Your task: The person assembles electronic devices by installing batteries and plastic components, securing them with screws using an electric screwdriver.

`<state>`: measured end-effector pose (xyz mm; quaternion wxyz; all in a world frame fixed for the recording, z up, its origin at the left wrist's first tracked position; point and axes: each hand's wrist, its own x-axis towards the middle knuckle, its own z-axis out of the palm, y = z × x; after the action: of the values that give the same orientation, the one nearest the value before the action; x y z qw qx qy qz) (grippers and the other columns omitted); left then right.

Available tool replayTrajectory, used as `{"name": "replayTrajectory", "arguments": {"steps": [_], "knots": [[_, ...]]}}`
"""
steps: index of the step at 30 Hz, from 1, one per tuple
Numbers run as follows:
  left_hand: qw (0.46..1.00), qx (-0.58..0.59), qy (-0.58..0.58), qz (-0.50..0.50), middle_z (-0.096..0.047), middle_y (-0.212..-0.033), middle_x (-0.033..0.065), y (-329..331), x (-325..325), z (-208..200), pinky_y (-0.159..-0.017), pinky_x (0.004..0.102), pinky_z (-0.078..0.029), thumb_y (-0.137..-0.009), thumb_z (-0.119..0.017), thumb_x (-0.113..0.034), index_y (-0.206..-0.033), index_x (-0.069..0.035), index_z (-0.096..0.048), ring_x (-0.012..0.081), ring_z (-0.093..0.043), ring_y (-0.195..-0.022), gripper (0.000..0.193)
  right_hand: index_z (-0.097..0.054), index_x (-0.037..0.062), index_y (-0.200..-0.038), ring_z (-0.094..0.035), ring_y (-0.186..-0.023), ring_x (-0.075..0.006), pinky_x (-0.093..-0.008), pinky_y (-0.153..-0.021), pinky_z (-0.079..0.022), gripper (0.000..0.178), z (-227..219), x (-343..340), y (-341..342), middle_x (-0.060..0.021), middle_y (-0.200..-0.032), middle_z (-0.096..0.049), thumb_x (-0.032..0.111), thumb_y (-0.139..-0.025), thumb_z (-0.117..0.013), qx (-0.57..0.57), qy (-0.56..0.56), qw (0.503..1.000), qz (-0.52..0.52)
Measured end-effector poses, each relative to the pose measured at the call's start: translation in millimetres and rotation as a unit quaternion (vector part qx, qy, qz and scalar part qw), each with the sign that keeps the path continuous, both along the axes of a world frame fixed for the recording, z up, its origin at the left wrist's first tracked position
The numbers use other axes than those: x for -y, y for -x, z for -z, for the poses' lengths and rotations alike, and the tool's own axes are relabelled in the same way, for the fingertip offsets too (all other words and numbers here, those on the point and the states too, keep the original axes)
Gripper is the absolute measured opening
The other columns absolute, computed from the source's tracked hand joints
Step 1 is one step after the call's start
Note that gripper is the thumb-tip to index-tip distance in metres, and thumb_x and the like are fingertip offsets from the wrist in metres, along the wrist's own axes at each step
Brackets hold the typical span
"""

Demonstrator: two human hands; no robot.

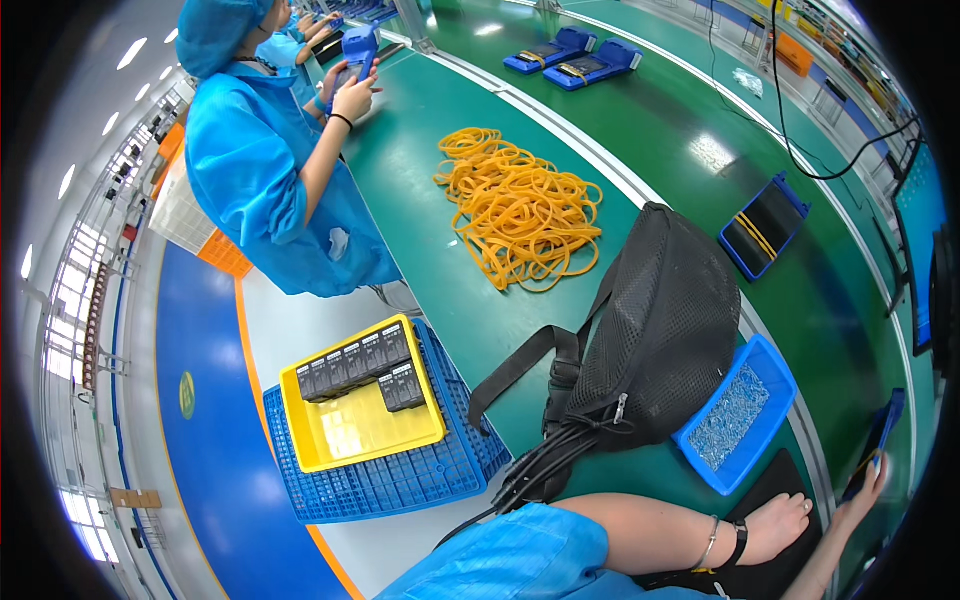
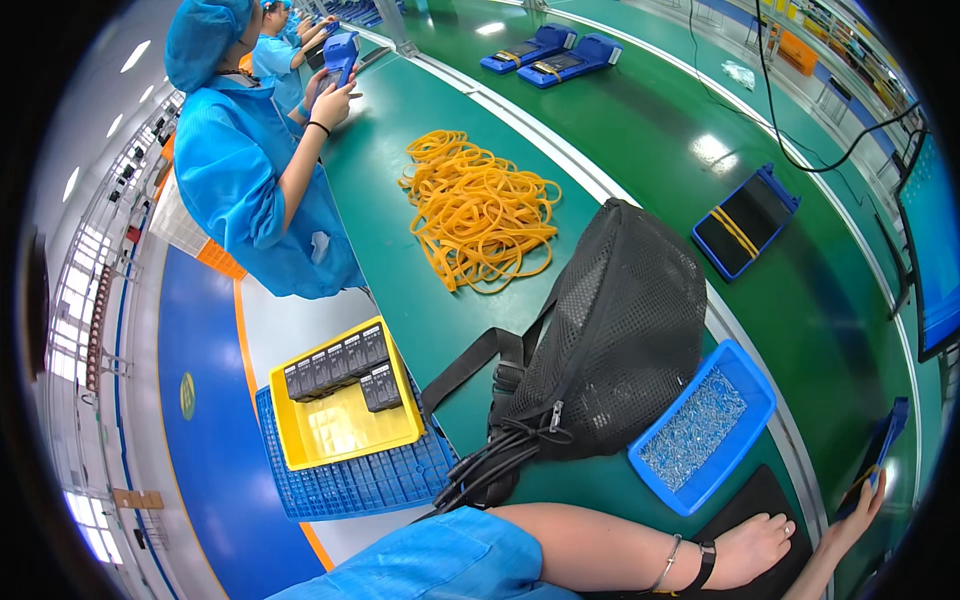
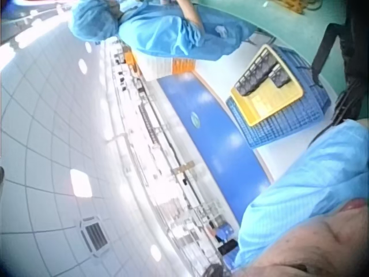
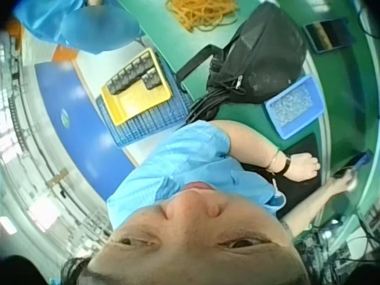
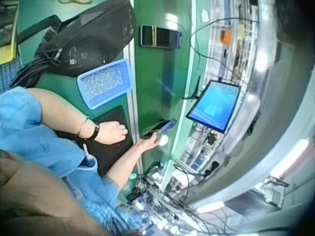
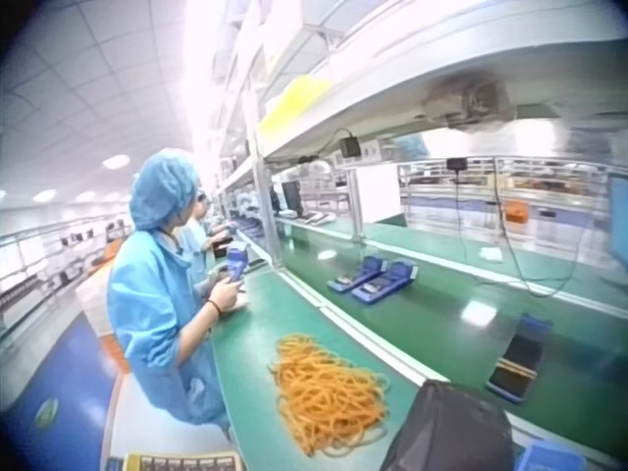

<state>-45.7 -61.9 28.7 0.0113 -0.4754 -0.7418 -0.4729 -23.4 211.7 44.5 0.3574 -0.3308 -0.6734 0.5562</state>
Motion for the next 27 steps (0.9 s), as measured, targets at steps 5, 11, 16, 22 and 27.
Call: {"name": "replayTrajectory", "arguments": {"steps": [5,11,16,22,27], "knots": [[0.999,-0.015,0.028,0.021,-0.058,-0.095,0.0093,-5,-10,-3,-0.072,0.0288,-0.039,-0.072,-0.057,-0.015,-0.083,-0.003,-0.064,0.0207,-0.049,-0.092,0.018,-0.050,0.0051,-0.127,-0.045,-0.121,-0.0238,-0.0331,-0.099,-0.037,0.041,48,-60,67,-0.0130,-0.135,-0.043,0.016,-0.088,-0.057,0.117,-0.364,0.923,0.034],[0.999,-0.023,0.034,0.016,-0.059,-0.091,0.0074,-2,-9,3,-0.072,0.0287,-0.038,-0.073,-0.056,-0.015,-0.080,-0.003,-0.065,0.0204,-0.049,-0.092,0.017,-0.049,0.0090,-0.128,-0.039,-0.126,-0.0386,-0.0436,-0.101,-0.035,0.047,63,-59,91,-0.0219,-0.143,-0.032,0.028,-0.086,-0.059,0.312,-0.529,0.788,0.045],[0.999,-0.034,0.037,0.002,-0.059,-0.090,0.0068,-5,-11,4,-0.072,0.0288,-0.037,-0.073,-0.055,-0.015,-0.080,-0.003,-0.066,0.0203,-0.048,-0.090,0.017,-0.049,0.0065,-0.128,-0.036,-0.129,-0.0363,-0.0433,-0.105,-0.030,0.045,53,-30,84,-0.0204,-0.143,-0.033,0.028,-0.089,-0.056,0.290,-0.548,0.784,0.026],[0.998,-0.038,0.048,0.008,-0.058,-0.089,0.0062,-4,-9,0,-0.072,0.0288,-0.037,-0.074,-0.055,-0.014,-0.078,-0.004,-0.066,0.0203,-0.049,-0.091,0.016,-0.039,0.0022,-0.135,-0.033,-0.132,-0.0292,-0.0401,-0.108,-0.026,0.049,-16,92,106,-0.0175,-0.144,-0.031,0.021,-0.092,-0.053,0.083,-0.392,0.913,-0.078],[0.998,-0.039,0.047,0.006,-0.058,-0.087,0.0052,-4,-8,-1,-0.073,0.0282,-0.037,-0.075,-0.055,-0.015,-0.078,-0.005,-0.067,0.0197,-0.048,-0.092,0.016,-0.035,0.0043,-0.138,-0.028,-0.135,-0.0304,-0.0422,-0.109,-0.023,0.050,-88,213,120,-0.0187,-0.145,-0.028,0.020,-0.093,-0.050,0.011,-0.495,0.852,-0.171]]}}
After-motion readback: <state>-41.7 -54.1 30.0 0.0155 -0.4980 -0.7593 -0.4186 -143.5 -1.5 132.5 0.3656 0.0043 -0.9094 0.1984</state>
